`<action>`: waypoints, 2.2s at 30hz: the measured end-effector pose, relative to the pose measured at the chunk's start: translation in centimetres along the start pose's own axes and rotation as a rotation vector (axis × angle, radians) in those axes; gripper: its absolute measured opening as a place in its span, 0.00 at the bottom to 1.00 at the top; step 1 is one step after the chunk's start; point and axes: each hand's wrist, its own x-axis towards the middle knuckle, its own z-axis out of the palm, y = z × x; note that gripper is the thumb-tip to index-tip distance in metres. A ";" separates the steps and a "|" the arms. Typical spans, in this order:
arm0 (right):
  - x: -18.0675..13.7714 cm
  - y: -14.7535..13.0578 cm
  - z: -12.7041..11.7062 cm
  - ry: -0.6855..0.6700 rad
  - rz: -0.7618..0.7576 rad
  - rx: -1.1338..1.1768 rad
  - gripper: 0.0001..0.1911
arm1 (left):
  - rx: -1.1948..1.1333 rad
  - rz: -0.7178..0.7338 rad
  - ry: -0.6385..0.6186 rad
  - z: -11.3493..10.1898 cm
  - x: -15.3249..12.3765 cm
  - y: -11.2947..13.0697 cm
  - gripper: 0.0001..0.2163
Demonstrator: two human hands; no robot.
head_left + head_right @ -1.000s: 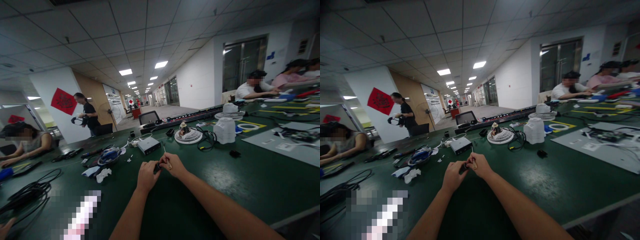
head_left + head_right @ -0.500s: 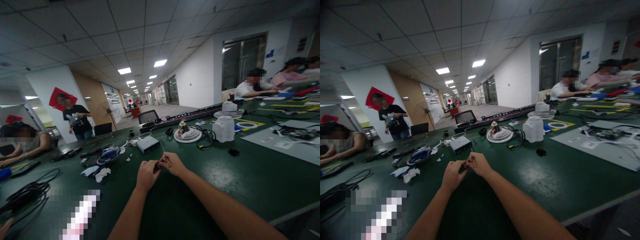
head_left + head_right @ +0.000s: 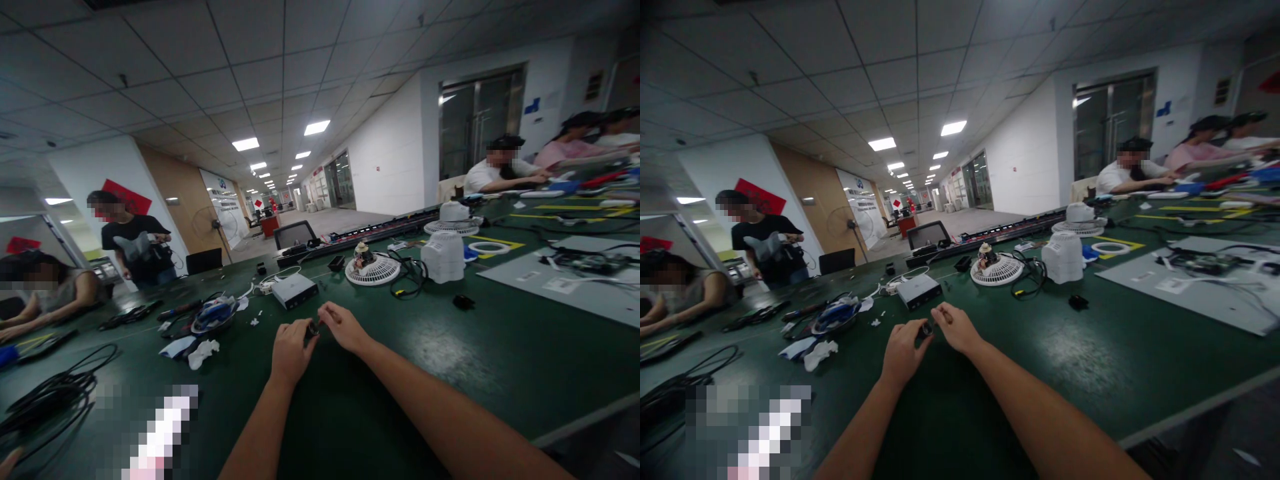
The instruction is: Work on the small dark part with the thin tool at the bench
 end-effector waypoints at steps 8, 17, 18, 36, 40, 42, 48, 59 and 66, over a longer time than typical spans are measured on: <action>0.3 -0.9 0.2 0.002 0.117 0.320 0.32 | 0.009 -0.069 0.040 -0.2 -0.1 -0.2 0.11; 0.0 -0.6 0.6 -0.017 0.085 0.271 0.31 | 0.001 -0.049 0.008 -0.3 0.1 0.1 0.10; 0.0 -0.5 0.6 -0.010 0.085 0.289 0.30 | -0.006 -0.051 0.005 -0.3 0.1 0.1 0.09; -0.2 -1.1 0.3 0.029 0.089 0.222 0.30 | 0.014 -0.016 0.000 -0.3 0.1 0.4 0.09; -0.2 -1.1 0.5 0.029 0.073 0.295 0.29 | 0.010 -0.015 0.008 -0.4 0.1 0.3 0.09; -0.2 -1.1 0.5 0.065 0.080 0.262 0.28 | 0.007 -0.013 0.012 -0.3 0.0 0.3 0.10; -0.1 -1.0 0.6 0.022 0.098 0.255 0.30 | 0.006 -0.009 0.014 0.1 0.0 -0.1 0.11; -0.1 -1.1 0.6 0.063 0.118 0.290 0.27 | 0.016 0.005 0.024 0.1 -0.1 -0.1 0.12; 0.0 -1.0 0.5 0.032 0.143 0.348 0.27 | -0.002 -0.006 0.013 0.0 0.0 -0.1 0.11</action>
